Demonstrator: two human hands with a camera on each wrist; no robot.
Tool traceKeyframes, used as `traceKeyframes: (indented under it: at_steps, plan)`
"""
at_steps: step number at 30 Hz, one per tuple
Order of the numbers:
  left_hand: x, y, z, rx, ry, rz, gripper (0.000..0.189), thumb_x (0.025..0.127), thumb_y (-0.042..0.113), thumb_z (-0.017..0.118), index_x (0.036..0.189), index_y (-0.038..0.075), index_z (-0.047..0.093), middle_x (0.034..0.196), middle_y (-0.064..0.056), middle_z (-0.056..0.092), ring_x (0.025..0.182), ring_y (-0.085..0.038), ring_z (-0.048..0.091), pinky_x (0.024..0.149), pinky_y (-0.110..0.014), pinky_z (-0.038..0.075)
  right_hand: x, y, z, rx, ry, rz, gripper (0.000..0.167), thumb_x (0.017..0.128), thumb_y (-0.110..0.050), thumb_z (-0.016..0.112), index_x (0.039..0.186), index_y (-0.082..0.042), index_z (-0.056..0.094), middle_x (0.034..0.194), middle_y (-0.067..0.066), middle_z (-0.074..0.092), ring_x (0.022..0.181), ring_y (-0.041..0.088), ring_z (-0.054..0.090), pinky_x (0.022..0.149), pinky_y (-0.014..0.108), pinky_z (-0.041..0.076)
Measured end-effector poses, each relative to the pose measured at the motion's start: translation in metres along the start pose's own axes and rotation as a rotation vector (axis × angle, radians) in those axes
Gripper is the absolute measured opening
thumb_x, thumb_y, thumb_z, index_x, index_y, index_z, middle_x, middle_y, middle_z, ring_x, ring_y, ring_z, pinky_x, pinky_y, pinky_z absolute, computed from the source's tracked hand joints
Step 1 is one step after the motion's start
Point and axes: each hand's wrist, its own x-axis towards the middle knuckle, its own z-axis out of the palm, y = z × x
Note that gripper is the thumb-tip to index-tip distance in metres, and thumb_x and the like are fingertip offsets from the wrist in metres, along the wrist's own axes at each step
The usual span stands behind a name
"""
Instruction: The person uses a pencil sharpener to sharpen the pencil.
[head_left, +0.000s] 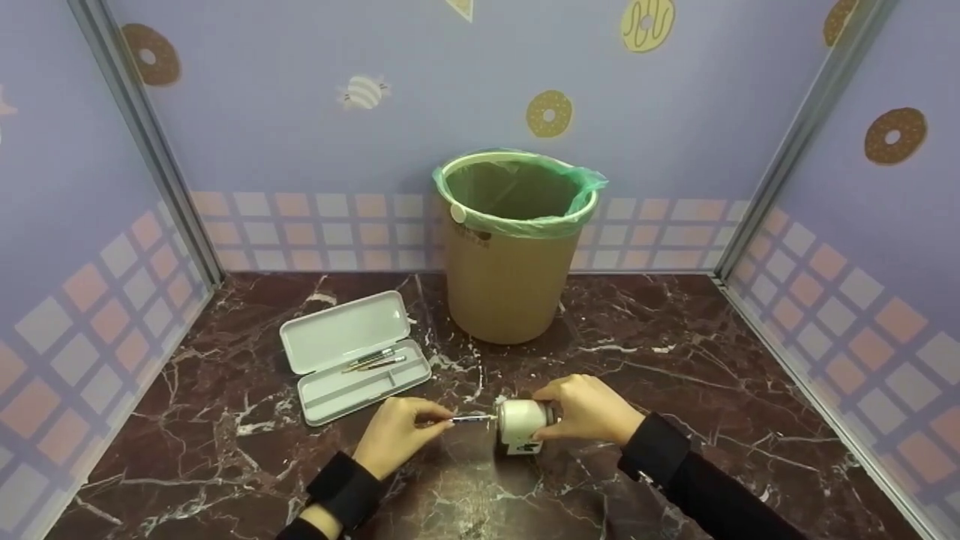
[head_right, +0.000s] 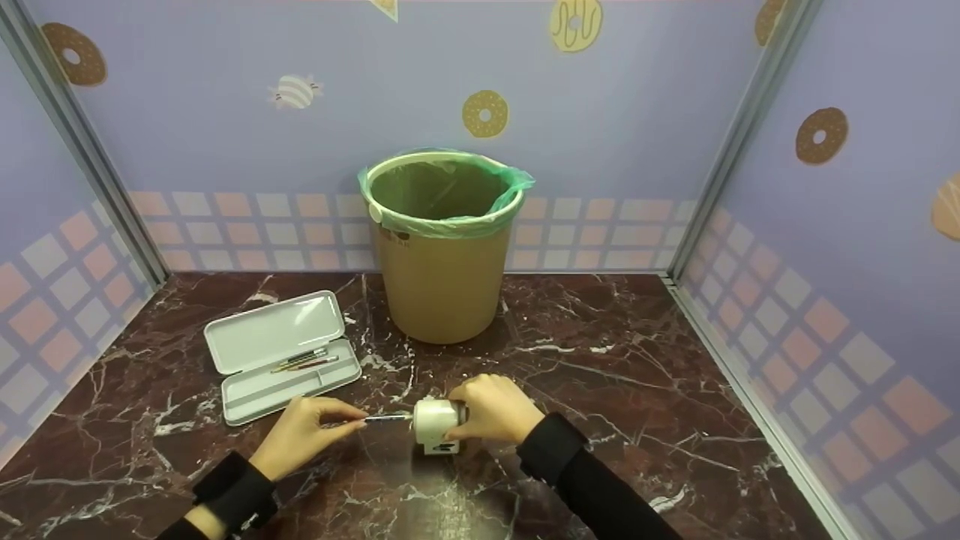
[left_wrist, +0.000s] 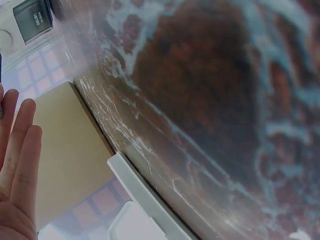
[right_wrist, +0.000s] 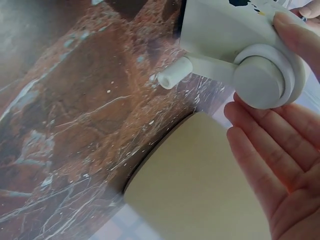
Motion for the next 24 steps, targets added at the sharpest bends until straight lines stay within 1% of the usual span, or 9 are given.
traceKeyframes:
  at_steps: [4,8,12,18,24]
  plan:
    - [0.000,0.001,0.000,-0.011,0.002,0.013,0.009,0.083,0.014,0.082,0.092,0.012,0.082,0.091,-0.004,0.081,0.080,-0.015,0.076,0.078,-0.028,0.061,0.004,-0.005,-0.001,0.001,0.002,0.004,0.041,0.074,-0.042,0.089,0.103,-0.014,0.078,0.094,-0.002,0.079,0.073,0.005,0.066,0.064,0.022,0.052]
    - [0.000,0.002,0.000,-0.006,-0.018,0.022,0.009,0.083,0.014,0.081,0.093,0.012,0.082,0.092,-0.004,0.082,0.081,-0.015,0.076,0.079,-0.028,0.061,0.007,-0.009,0.000,-0.001,0.006,-0.015,0.041,0.073,-0.042,0.089,0.101,-0.015,0.078,0.091,-0.003,0.078,0.070,0.003,0.062,0.062,0.021,0.051]
    - [-0.001,0.003,-0.001,-0.004,-0.033,0.025,0.010,0.083,0.013,0.081,0.094,0.012,0.082,0.092,-0.004,0.082,0.081,-0.015,0.076,0.079,-0.029,0.061,0.009,-0.011,0.002,0.001,0.008,-0.025,0.041,0.074,-0.042,0.089,0.102,-0.015,0.078,0.091,-0.002,0.079,0.071,0.004,0.064,0.062,0.022,0.052]
    - [-0.003,0.002,-0.002,-0.021,-0.040,0.023,0.010,0.083,0.012,0.081,0.093,0.009,0.082,0.090,-0.005,0.081,0.079,-0.015,0.076,0.077,-0.030,0.062,0.009,-0.012,0.005,0.040,-0.014,0.002,0.044,0.076,-0.044,0.088,0.107,-0.015,0.079,0.097,-0.001,0.080,0.079,0.009,0.071,0.068,0.025,0.057]
    - [-0.003,0.001,-0.002,-0.040,-0.047,0.025,0.010,0.084,0.011,0.081,0.093,0.008,0.081,0.091,-0.006,0.081,0.079,-0.015,0.076,0.076,-0.029,0.062,0.009,-0.013,0.006,0.056,-0.018,0.007,0.044,0.077,-0.043,0.087,0.110,-0.015,0.078,0.101,-0.001,0.080,0.084,0.011,0.073,0.072,0.027,0.058]
